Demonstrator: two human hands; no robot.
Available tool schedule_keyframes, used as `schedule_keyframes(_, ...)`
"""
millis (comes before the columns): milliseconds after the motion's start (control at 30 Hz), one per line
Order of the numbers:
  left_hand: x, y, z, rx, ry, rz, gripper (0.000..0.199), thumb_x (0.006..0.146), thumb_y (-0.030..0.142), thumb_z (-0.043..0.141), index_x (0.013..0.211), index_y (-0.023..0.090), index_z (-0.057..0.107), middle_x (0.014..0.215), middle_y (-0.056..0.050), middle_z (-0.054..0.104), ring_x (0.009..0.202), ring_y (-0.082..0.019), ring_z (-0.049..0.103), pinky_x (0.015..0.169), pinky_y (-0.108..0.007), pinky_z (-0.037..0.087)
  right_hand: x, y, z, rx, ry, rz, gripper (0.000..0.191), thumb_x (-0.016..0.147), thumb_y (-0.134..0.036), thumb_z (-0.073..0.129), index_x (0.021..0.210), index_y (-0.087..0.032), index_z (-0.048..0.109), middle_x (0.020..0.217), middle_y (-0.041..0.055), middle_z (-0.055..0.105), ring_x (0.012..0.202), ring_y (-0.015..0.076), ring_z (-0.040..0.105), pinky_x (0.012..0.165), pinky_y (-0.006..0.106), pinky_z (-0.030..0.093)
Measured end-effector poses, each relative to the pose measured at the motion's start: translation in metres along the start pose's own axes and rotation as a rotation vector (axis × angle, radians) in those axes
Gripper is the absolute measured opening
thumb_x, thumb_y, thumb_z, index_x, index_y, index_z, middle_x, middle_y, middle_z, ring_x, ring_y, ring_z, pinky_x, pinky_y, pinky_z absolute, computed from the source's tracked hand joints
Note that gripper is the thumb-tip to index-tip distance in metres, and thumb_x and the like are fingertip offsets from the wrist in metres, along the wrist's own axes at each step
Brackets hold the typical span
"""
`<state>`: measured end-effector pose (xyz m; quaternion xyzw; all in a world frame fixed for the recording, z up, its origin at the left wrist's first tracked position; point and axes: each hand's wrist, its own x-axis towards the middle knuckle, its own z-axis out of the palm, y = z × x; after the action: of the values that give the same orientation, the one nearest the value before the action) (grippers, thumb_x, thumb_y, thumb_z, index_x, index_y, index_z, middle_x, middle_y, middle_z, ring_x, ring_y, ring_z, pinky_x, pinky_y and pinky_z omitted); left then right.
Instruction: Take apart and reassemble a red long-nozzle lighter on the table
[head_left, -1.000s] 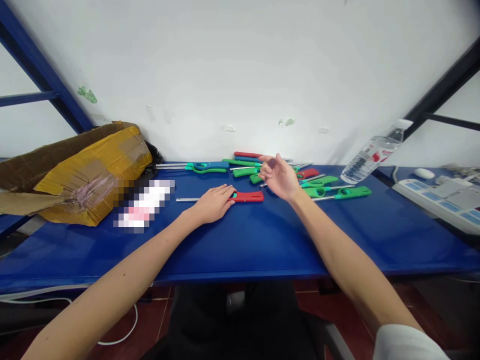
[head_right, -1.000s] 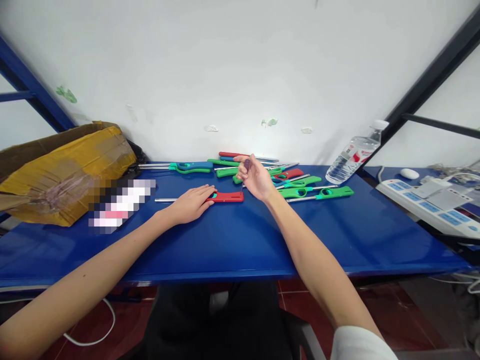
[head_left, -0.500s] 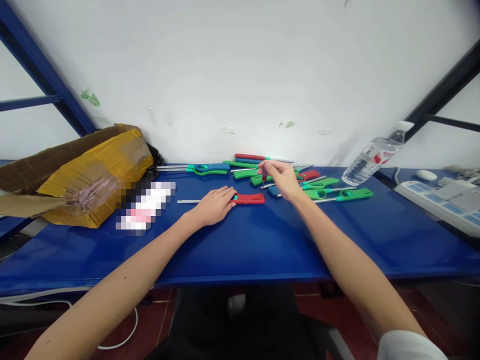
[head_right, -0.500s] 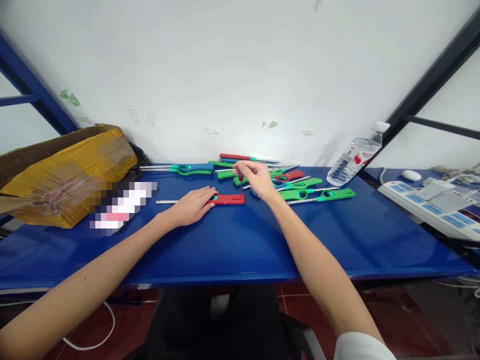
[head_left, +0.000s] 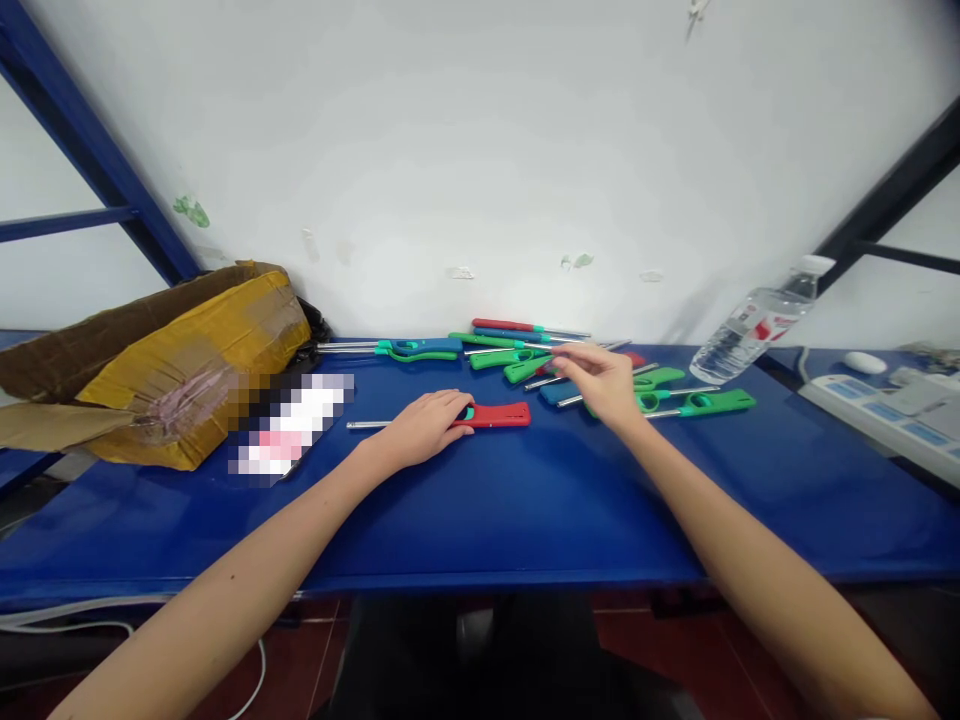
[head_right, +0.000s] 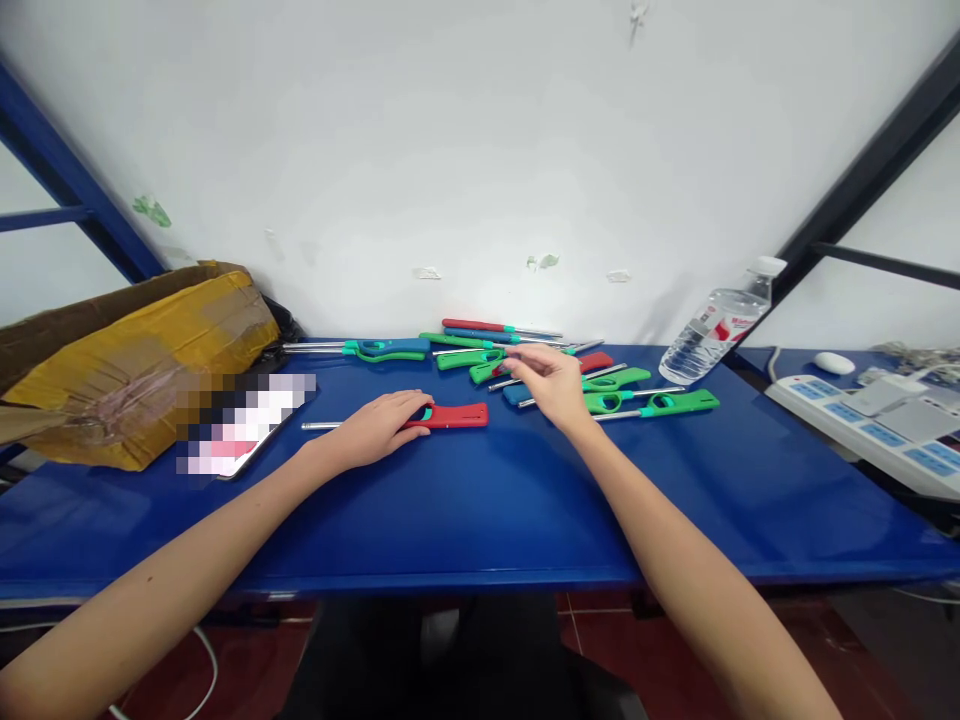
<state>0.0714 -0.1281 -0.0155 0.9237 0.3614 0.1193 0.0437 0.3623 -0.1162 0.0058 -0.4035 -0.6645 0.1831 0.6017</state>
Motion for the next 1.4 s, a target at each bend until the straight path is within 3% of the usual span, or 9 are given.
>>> schedule_keyframes(200,-0.007,0.0,-0.018,-0.074,0.051,0.032,0.04,0.102,0.034,0.041,0.139,0.02,0.04,0.14,-0.012,0.054,0.123,-0.026,0.057,0.1,-0.037,0.048,-0.01,0.0,-0.002,-0.502,-0.444,-0.227,0.018,0.085,-0.029,0.067,0.1,-0.023,0.075,0.095,0.0055,0.076,0.084,0.023,0.071,0.076,0.035,0.055)
schedule_keyframes(433,-0.008,-0.007,-0.017,-0.009,0.135,-0.002,0.043,0.103,0.038,0.036,0.14,0.018,0.043,0.141,-0.015,0.053,0.123,-0.029,0.057,0.1,-0.043,0.049,-0.021,-0.009,0.007,-1.016,-0.6,-0.244,0.023,0.088,-0.03,0.061,0.107,-0.023,0.072,0.094,0.0064,0.072,0.082,0.0218,0.067,0.058,0.028,0.043)
schedule_keyframes(667,-0.007,-0.015,-0.007,0.112,0.136,0.066,0.037,0.102,0.031,0.04,0.135,0.017,0.047,0.14,-0.014,0.053,0.144,-0.032,0.032,0.116,-0.05,0.031,-0.019,-0.006,0.003,-0.938,-0.571,-0.236,0.035,0.088,-0.041,0.062,0.113,-0.019,0.069,0.112,0.0124,0.064,0.096,0.0274,0.063,0.075,0.036,0.053)
schedule_keyframes(767,-0.006,-0.009,-0.009,0.148,0.102,0.038,0.038,0.102,0.03,0.041,0.138,0.02,0.046,0.136,-0.013,0.056,0.133,-0.03,0.047,0.11,-0.049,0.037,-0.02,-0.018,0.003,-0.689,-0.495,-0.32,0.044,0.091,-0.04,0.057,0.131,-0.02,0.057,0.132,0.0149,0.055,0.12,0.0308,0.056,0.098,0.046,0.049)
schedule_keyframes(900,-0.005,0.0,-0.01,0.16,0.102,0.05,0.044,0.104,0.035,0.035,0.144,0.018,0.039,0.131,-0.015,0.06,0.116,-0.027,0.061,0.1,-0.042,0.044,-0.029,-0.036,0.017,-0.514,-0.637,-0.406,0.048,0.092,-0.043,0.056,0.136,-0.024,0.054,0.141,0.0135,0.052,0.131,0.0303,0.049,0.107,0.049,0.043)
schedule_keyframes(1033,-0.005,0.002,-0.008,0.176,0.177,0.062,0.059,0.104,0.042,0.033,0.153,0.014,0.017,0.13,-0.018,0.062,0.116,-0.027,0.061,0.097,-0.039,0.044,-0.04,-0.038,0.035,-0.638,-0.707,-0.427,0.058,0.09,-0.04,0.061,0.143,-0.023,0.046,0.147,0.016,0.048,0.133,0.0328,0.048,0.105,0.051,0.044)
schedule_keyframes(1200,-0.005,0.002,-0.008,0.19,0.201,0.111,0.072,0.103,0.045,0.036,0.155,0.013,-0.002,0.124,-0.016,0.065,0.107,-0.027,0.064,0.093,-0.038,0.045,-0.041,-0.039,0.046,-0.794,-0.757,-0.487,0.05,0.094,-0.018,0.048,0.144,-0.021,0.045,0.119,0.0138,0.065,0.103,0.0277,0.063,0.091,0.045,0.05)
schedule_keyframes(1300,-0.003,0.007,-0.012,0.155,0.214,0.146,0.071,0.102,0.045,0.037,0.155,0.013,0.002,0.123,-0.015,0.066,0.108,-0.027,0.064,0.094,-0.04,0.046,-0.041,-0.044,0.048,-0.827,-0.787,-0.455,0.052,0.092,-0.011,0.044,0.143,-0.021,0.046,0.114,0.0137,0.064,0.094,0.0247,0.064,0.081,0.038,0.051)
schedule_keyframes(1400,-0.003,0.016,-0.017,0.096,0.326,0.159,0.058,0.102,0.044,0.04,0.151,0.015,0.026,0.131,-0.016,0.061,0.122,-0.028,0.056,0.103,-0.043,0.043,-0.038,-0.044,0.047,-0.644,-0.797,-0.26,0.052,0.09,-0.012,0.045,0.14,-0.023,0.049,0.11,0.0109,0.065,0.087,0.0211,0.065,0.073,0.032,0.053)
